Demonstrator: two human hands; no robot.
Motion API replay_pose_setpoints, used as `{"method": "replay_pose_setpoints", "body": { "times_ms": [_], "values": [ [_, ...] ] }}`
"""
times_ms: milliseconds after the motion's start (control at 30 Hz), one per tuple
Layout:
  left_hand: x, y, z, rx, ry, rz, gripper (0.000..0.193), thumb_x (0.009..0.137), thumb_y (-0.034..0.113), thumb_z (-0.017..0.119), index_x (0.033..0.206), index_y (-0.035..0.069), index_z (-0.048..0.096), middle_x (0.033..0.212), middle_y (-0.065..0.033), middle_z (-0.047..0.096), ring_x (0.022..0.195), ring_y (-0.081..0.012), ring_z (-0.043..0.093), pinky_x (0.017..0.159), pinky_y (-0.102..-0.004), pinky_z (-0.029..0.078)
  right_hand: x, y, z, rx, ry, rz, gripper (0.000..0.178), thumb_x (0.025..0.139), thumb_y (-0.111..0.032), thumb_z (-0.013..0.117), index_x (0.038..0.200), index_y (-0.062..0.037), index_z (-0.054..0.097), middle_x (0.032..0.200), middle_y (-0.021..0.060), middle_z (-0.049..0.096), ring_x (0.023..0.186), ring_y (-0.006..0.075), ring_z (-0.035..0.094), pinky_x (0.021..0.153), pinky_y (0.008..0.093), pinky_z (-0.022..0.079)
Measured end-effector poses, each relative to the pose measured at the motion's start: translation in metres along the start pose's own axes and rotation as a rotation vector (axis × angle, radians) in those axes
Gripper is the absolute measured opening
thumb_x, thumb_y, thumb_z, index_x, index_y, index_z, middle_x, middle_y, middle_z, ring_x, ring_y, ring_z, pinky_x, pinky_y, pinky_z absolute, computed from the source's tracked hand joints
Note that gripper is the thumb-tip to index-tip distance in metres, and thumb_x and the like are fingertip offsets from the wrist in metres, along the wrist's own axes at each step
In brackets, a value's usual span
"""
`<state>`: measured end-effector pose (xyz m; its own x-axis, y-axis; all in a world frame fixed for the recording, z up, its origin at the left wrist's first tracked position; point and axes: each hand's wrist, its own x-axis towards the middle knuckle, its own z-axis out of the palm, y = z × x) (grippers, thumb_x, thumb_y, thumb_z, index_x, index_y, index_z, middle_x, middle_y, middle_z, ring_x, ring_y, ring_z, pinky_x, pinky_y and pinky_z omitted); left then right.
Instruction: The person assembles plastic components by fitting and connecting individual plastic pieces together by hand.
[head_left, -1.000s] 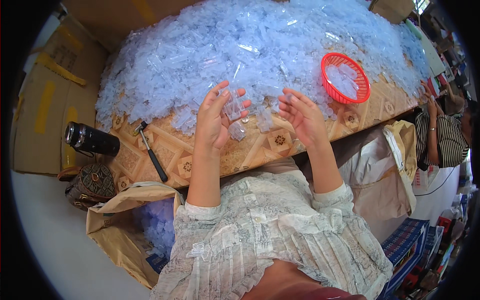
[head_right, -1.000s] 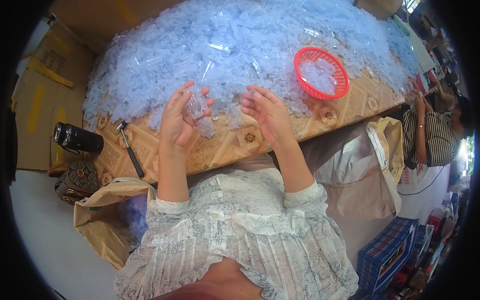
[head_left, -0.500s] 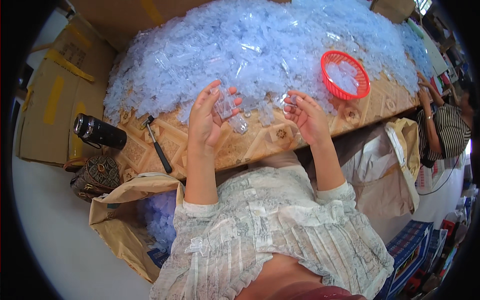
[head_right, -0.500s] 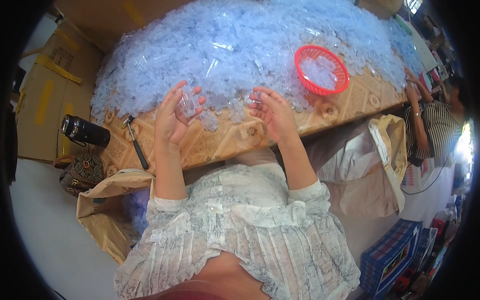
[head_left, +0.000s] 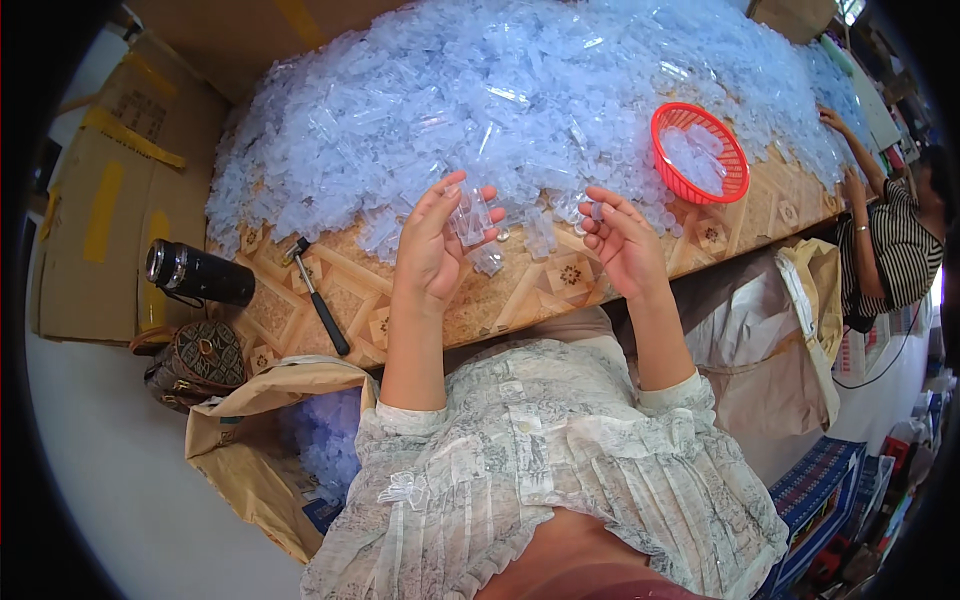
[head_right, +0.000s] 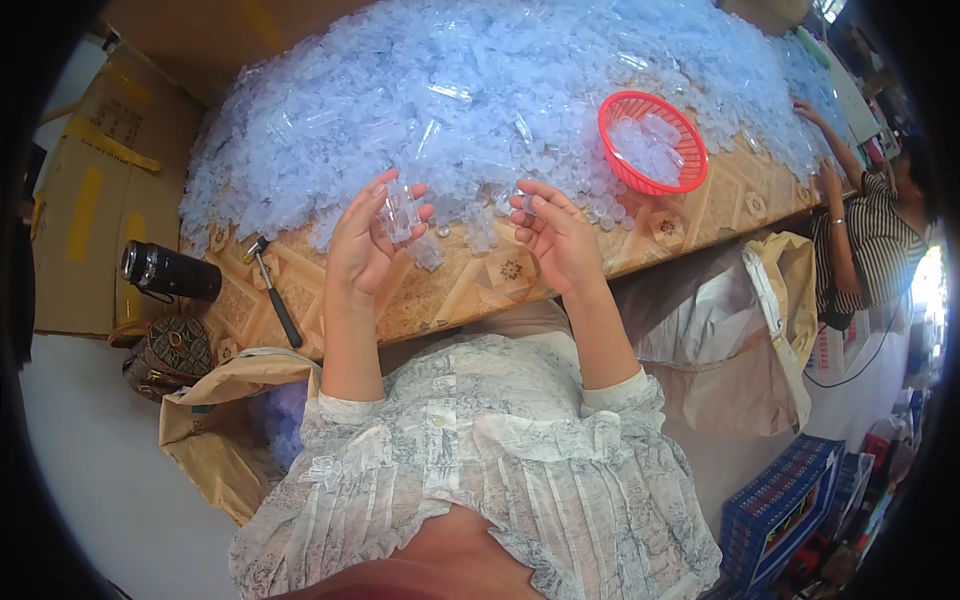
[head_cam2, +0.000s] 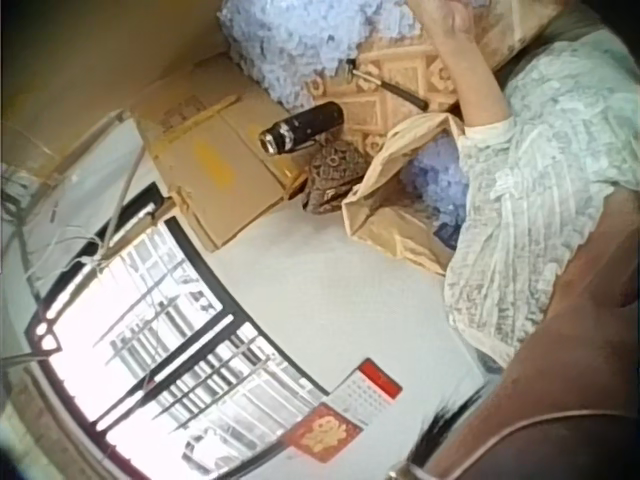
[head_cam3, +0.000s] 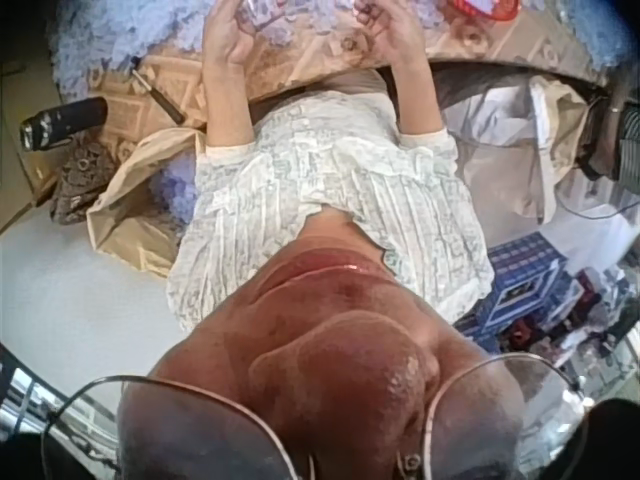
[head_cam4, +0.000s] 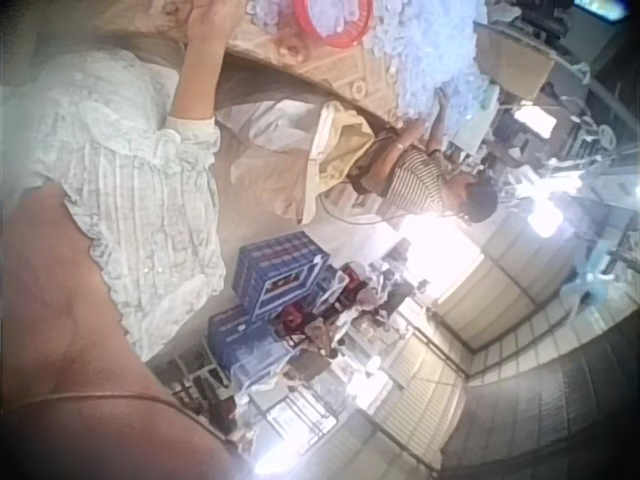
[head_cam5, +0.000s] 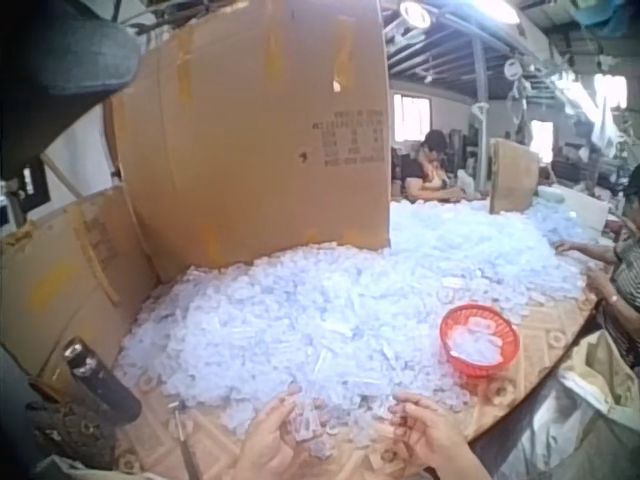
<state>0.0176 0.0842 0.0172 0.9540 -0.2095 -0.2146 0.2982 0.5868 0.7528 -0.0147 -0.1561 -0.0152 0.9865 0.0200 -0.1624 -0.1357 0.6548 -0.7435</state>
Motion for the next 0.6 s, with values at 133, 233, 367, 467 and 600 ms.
{"method": "replay_pose_setpoints", "body": {
  "times_ms": [133, 233, 367, 467, 600],
  "values": [
    [0.002, 0.001, -0.006, -0.016, 0.003, 0.012, 0.036, 0.096, 0.017, 0.044, 0.128, 0.001, 0.041, 0.111, -0.0229, 0.059, 0.092, -0.0316, 0.065, 0.069, -0.0365, 0.057, 0.005, 0.003, 0.005, 0.035, 0.0, 0.033, 0.027, 0.09, -0.006, 0.054, 0.117, -0.0006, 0.055, 0.099, 0.008, 0.062, 0.082, 0.0122, 0.059, 0.07, 0.0237, 0.05],
    [-0.001, 0.0, -0.006, -0.002, 0.001, -0.011, 0.036, 0.097, 0.017, 0.044, 0.128, 0.001, 0.041, 0.112, -0.0232, 0.059, 0.092, -0.0317, 0.064, 0.07, -0.0364, 0.057, 0.004, 0.006, 0.004, 0.0, -0.004, 0.034, 0.028, 0.089, -0.004, 0.056, 0.117, -0.0003, 0.055, 0.101, 0.0082, 0.062, 0.083, 0.0115, 0.059, 0.07, 0.0223, 0.049],
    [-0.001, 0.003, -0.009, 0.006, 0.026, -0.002, 0.036, 0.097, 0.017, 0.043, 0.129, 0.001, 0.04, 0.114, -0.0236, 0.058, 0.093, -0.0319, 0.064, 0.071, -0.0365, 0.057, 0.008, 0.009, 0.006, -0.022, -0.008, 0.017, 0.025, 0.088, -0.004, 0.058, 0.112, -0.0005, 0.057, 0.097, 0.0075, 0.063, 0.082, 0.0117, 0.058, 0.069, 0.0237, 0.048],
    [-0.006, 0.01, -0.012, -0.063, -0.003, 0.055, 0.033, 0.096, 0.015, 0.046, 0.126, 0.003, 0.041, 0.106, -0.0207, 0.062, 0.089, -0.0297, 0.066, 0.067, -0.0358, 0.058, 0.005, 0.005, 0.009, -0.022, -0.055, 0.003, 0.024, 0.088, -0.004, 0.057, 0.112, -0.0006, 0.057, 0.097, 0.0078, 0.062, 0.082, 0.0117, 0.058, 0.069, 0.024, 0.048],
    [-0.011, 0.013, -0.008, -0.019, -0.002, 0.065, 0.033, 0.096, 0.015, 0.047, 0.125, 0.003, 0.042, 0.107, -0.021, 0.061, 0.088, -0.0298, 0.066, 0.067, -0.036, 0.058, 0.003, 0.005, 0.007, -0.045, -0.024, -0.031, 0.024, 0.088, -0.005, 0.057, 0.111, -0.0006, 0.057, 0.098, 0.0081, 0.062, 0.081, 0.0117, 0.058, 0.069, 0.0235, 0.047]
  ]
}}
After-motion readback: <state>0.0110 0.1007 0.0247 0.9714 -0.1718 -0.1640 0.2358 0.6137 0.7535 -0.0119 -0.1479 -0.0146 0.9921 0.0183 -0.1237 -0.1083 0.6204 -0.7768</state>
